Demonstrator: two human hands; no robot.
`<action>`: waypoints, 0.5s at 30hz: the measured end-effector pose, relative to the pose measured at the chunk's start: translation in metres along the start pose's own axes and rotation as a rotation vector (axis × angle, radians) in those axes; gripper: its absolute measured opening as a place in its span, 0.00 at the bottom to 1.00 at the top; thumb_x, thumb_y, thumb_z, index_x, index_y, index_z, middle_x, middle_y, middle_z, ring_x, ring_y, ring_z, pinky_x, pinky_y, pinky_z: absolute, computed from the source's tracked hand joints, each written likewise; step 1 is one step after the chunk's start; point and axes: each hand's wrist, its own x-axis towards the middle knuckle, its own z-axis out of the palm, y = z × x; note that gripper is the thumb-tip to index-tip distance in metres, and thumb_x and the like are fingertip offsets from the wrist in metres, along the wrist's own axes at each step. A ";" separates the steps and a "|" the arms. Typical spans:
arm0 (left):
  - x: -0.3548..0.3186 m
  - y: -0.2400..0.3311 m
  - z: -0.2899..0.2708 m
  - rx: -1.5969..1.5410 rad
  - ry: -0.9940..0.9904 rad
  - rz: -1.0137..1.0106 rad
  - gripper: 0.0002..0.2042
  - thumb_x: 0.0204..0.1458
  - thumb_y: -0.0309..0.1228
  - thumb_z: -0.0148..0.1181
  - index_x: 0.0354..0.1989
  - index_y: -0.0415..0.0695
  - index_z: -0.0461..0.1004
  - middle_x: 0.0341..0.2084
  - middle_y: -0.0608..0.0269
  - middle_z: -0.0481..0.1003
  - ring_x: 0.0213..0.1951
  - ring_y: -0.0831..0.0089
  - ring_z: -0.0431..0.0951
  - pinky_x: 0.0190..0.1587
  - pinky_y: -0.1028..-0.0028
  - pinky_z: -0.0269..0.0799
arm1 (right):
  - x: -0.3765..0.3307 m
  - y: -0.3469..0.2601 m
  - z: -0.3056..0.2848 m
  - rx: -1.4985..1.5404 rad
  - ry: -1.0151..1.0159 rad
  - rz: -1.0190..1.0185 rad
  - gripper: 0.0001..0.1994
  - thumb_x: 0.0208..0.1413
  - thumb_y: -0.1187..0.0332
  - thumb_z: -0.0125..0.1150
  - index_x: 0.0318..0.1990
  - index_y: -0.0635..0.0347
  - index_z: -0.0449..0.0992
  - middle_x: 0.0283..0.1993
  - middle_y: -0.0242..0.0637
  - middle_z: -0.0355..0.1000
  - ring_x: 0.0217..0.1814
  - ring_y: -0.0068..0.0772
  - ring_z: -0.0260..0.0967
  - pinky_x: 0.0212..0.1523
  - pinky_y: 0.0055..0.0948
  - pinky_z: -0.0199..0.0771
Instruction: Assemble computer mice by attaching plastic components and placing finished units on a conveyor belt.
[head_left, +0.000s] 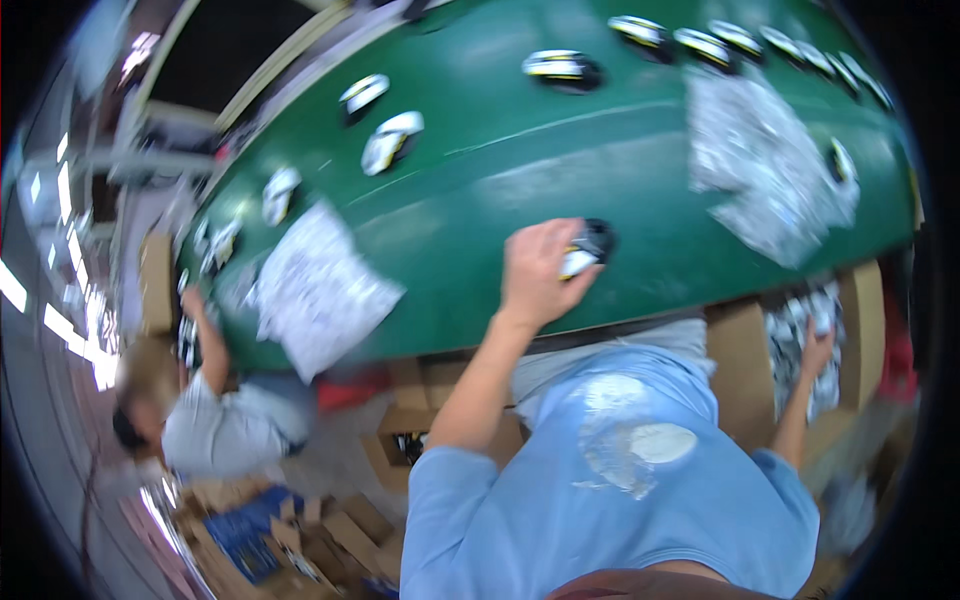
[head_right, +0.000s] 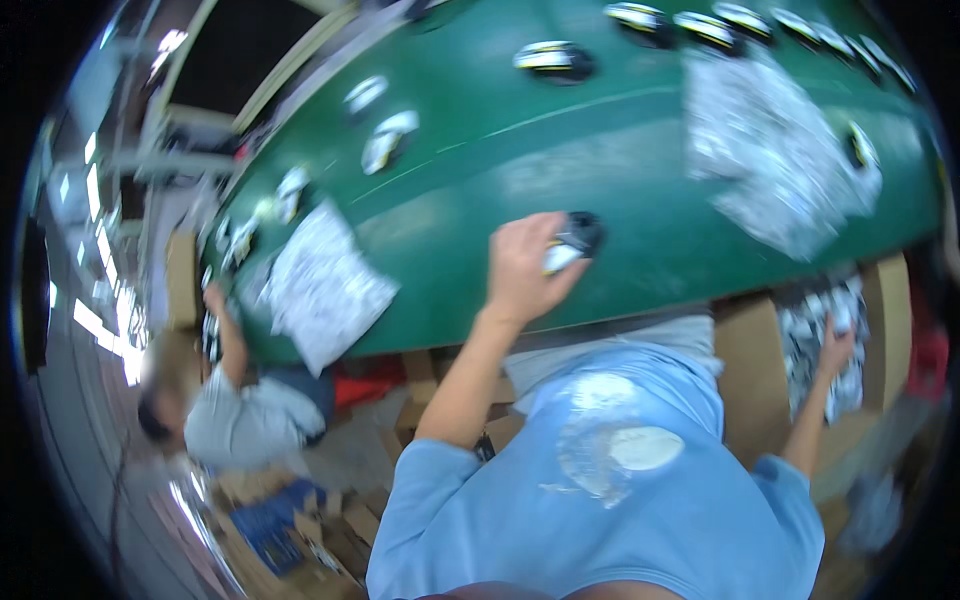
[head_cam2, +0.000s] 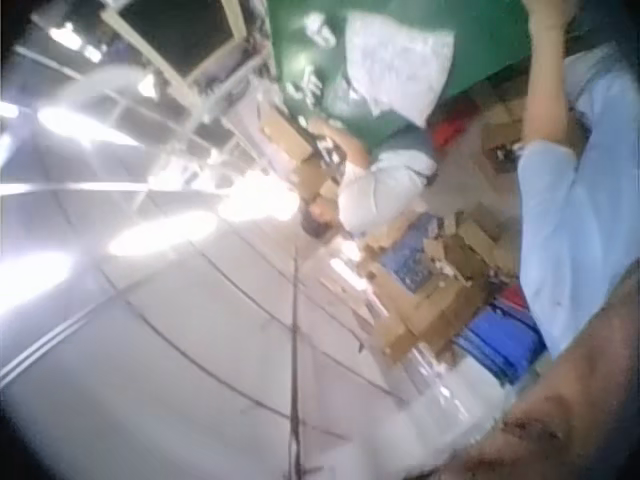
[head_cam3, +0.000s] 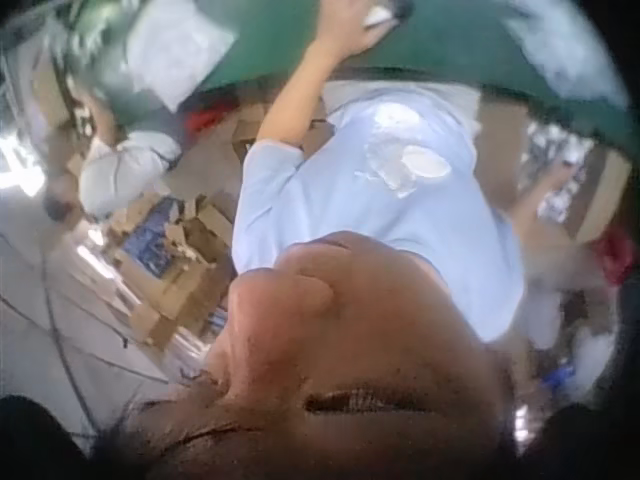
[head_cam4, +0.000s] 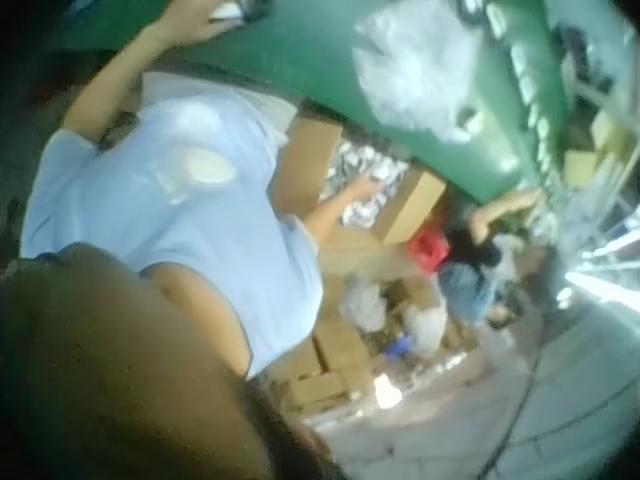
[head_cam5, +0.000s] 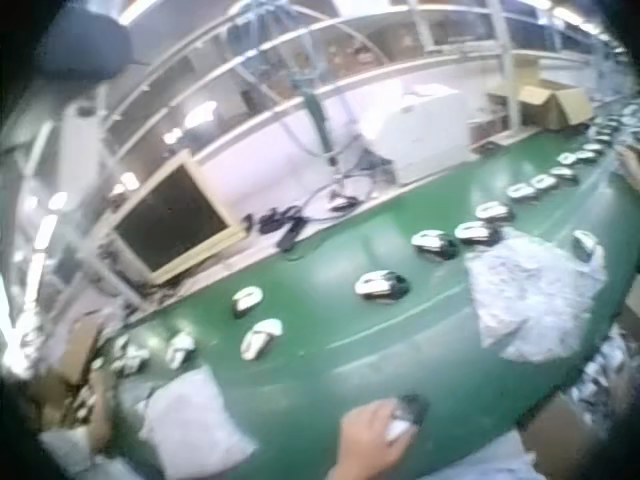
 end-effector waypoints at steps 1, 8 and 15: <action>-0.001 0.001 0.000 -0.014 0.011 -0.002 0.32 0.49 0.41 0.78 0.62 0.42 0.76 0.56 0.49 0.78 0.55 0.47 0.77 0.59 0.51 0.69 | 0.003 0.003 0.003 0.064 0.176 -0.237 0.34 0.63 0.40 0.72 0.56 0.68 0.82 0.42 0.52 0.84 0.40 0.48 0.80 0.45 0.47 0.77; -0.013 -0.007 0.013 -0.103 0.067 -0.011 0.33 0.50 0.42 0.77 0.64 0.43 0.75 0.57 0.52 0.76 0.56 0.49 0.74 0.62 0.53 0.67 | 0.035 0.074 0.001 -0.221 0.075 0.004 0.43 0.68 0.31 0.54 0.65 0.69 0.79 0.57 0.67 0.80 0.58 0.68 0.79 0.59 0.55 0.77; 0.002 -0.001 0.013 -0.177 0.016 -0.010 0.34 0.48 0.41 0.78 0.64 0.45 0.75 0.60 0.54 0.76 0.59 0.49 0.74 0.64 0.51 0.66 | 0.100 0.008 -0.067 0.751 0.013 -0.408 0.25 0.81 0.61 0.40 0.74 0.67 0.72 0.76 0.50 0.71 0.74 0.47 0.72 0.72 0.42 0.73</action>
